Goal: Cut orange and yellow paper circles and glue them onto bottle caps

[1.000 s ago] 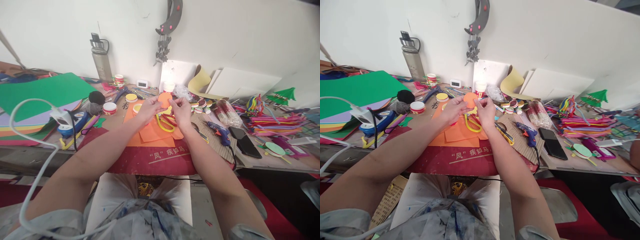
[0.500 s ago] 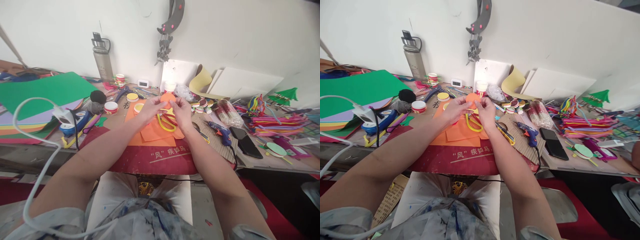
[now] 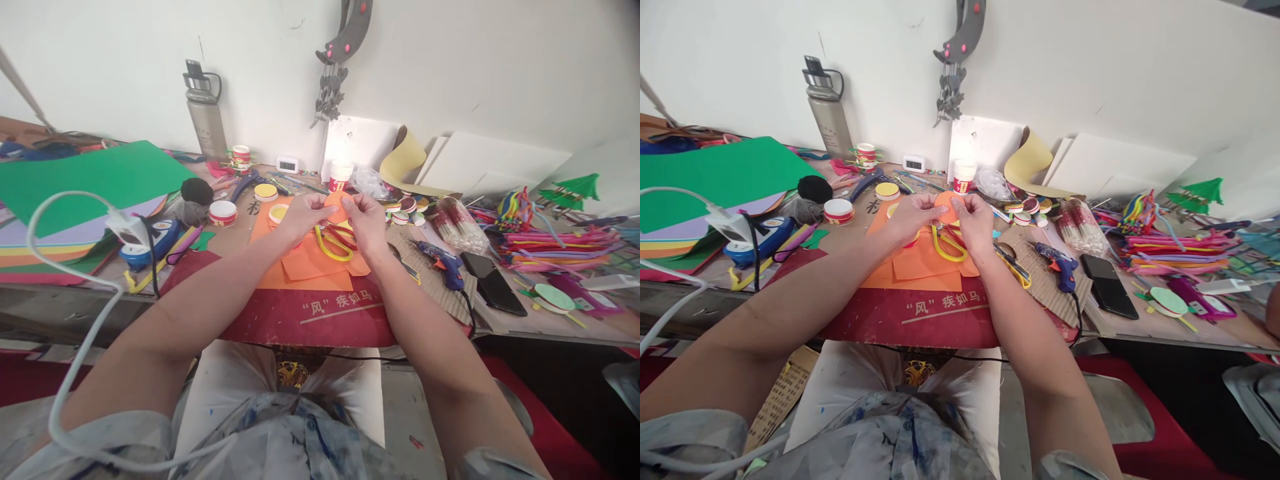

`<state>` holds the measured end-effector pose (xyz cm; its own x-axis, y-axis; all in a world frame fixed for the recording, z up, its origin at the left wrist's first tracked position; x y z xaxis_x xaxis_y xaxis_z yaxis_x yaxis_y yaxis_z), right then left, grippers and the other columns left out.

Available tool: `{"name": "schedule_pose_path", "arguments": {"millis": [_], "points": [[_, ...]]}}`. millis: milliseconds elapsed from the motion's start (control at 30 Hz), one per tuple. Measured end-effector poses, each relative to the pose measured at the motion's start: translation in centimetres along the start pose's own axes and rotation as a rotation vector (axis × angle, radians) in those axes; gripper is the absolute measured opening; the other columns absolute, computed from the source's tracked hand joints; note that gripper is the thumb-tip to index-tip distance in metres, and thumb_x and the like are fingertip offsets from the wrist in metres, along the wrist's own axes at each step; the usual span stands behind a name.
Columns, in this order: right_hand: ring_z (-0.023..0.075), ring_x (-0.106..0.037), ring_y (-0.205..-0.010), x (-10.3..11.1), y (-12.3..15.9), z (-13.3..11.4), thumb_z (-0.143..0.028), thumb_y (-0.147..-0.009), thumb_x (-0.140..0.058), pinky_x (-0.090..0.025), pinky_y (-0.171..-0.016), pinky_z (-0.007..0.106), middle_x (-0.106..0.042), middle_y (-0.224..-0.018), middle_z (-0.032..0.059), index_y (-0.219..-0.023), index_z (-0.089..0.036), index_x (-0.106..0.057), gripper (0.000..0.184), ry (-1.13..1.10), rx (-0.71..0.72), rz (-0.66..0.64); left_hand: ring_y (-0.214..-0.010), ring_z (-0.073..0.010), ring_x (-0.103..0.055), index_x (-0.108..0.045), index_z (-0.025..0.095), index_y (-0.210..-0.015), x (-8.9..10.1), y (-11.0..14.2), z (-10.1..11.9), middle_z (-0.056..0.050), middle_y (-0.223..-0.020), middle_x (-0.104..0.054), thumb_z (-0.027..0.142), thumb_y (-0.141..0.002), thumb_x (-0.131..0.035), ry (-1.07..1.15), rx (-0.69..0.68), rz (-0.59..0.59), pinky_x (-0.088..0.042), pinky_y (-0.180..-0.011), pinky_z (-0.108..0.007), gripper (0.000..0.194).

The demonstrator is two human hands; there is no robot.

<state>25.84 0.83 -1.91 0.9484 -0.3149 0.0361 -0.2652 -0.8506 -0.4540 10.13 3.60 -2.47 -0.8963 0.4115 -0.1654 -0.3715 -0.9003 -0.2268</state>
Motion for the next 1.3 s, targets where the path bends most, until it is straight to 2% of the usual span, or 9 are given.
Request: {"name": "schedule_pose_path", "arguments": {"millis": [100,200,400,533,733,933,1167,1300], "points": [[0.0123,-0.042,-0.064,0.3,0.0,0.2,-0.068,-0.08,-0.09,-0.036,-0.06,0.028,-0.053,-0.067,-0.0048,-0.076,-0.024,-0.062,0.053,0.011,0.001,0.041,-0.069,-0.0121,-0.076,-0.076,0.012,-0.09,-0.5,0.2,-0.2,-0.005,-0.082,-0.082,0.029,-0.079,-0.1,-0.026,0.053,-0.069,-0.054,-0.064,-0.021,0.031],[0.0121,-0.042,-0.063,0.3,0.1,0.1,-0.067,-0.08,-0.09,-0.039,-0.062,0.029,-0.053,-0.065,-0.0056,-0.076,-0.024,-0.064,0.051,0.004,0.01,0.024,-0.068,-0.015,-0.079,-0.077,0.011,-0.088,-0.4,0.2,0.0,-0.006,-0.079,-0.081,0.028,-0.08,-0.099,-0.06,0.076,-0.063,-0.053,-0.062,-0.021,0.029],[0.0126,-0.047,-0.067,-0.1,0.4,-0.6,-0.07,-0.075,-0.089,-0.043,-0.065,0.03,-0.062,-0.071,-0.0026,-0.078,-0.022,-0.067,0.053,0.025,0.023,-0.044,-0.064,-0.0147,-0.078,-0.078,0.011,-0.082,-0.1,-0.1,0.0,-0.005,-0.074,-0.081,0.028,-0.075,-0.103,-0.133,0.108,-0.098,-0.051,-0.06,-0.02,0.032],[0.0127,-0.046,-0.065,0.1,0.5,-0.7,-0.072,-0.072,-0.089,-0.043,-0.064,0.03,-0.059,-0.068,-0.0029,-0.074,-0.023,-0.066,0.054,0.002,0.02,-0.014,-0.057,-0.0109,-0.073,-0.075,0.012,-0.081,0.3,-0.2,-0.2,-0.003,-0.067,-0.078,0.026,-0.083,-0.098,-0.12,0.095,-0.068,-0.049,-0.058,-0.019,0.027],[0.0137,-0.05,-0.068,0.0,0.5,-0.5,-0.069,-0.077,-0.088,-0.045,-0.065,0.03,-0.063,-0.072,-0.0013,-0.077,-0.022,-0.069,0.051,0.051,0.01,-0.035,-0.062,-0.018,-0.08,-0.062,0.015,-0.069,0.0,-0.2,-0.2,-0.001,-0.057,-0.069,0.03,-0.076,-0.104,-0.136,0.152,-0.109,-0.051,-0.057,-0.021,0.045],[0.0127,-0.046,-0.066,0.5,0.4,-0.4,-0.061,-0.081,-0.089,-0.042,-0.063,0.029,-0.062,-0.07,-0.0023,-0.075,-0.022,-0.067,0.045,0.051,0.007,0.034,-0.064,-0.0176,-0.081,-0.069,0.013,-0.077,-0.6,0.2,0.0,-0.003,-0.063,-0.075,0.033,-0.074,-0.107,-0.095,0.144,-0.121,-0.054,-0.059,-0.02,0.042],[0.0123,-0.045,-0.065,0.6,0.4,0.0,-0.072,-0.076,-0.091,-0.039,-0.063,0.03,-0.06,-0.068,-0.0029,-0.073,-0.022,-0.066,0.056,-0.014,0.016,0.051,-0.058,-0.0141,-0.076,-0.069,0.012,-0.073,-0.3,0.3,0.6,-0.001,-0.062,-0.072,0.034,-0.073,-0.107,-0.092,0.161,-0.071,-0.051,-0.056,-0.02,0.044],[0.0118,-0.04,-0.062,0.3,0.4,0.1,-0.078,-0.075,-0.09,-0.035,-0.062,0.03,-0.054,-0.064,-0.0044,-0.072,-0.023,-0.064,0.061,-0.002,0.015,-0.006,-0.055,-0.01,-0.069,-0.074,0.012,-0.076,1.2,-0.2,1.7,0.0,-0.065,-0.073,0.033,-0.075,-0.105,-0.111,0.101,0.051,-0.053,-0.059,-0.021,0.037]]}}
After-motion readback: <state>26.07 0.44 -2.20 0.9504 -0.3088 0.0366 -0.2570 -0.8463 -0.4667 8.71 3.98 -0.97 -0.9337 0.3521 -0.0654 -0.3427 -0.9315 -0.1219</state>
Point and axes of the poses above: each hand's wrist, its own y-axis away from the middle knuckle, its own x-axis out of the back of the hand, z = x × y, the point moved 7 cm from there along -y, towards the middle knuckle
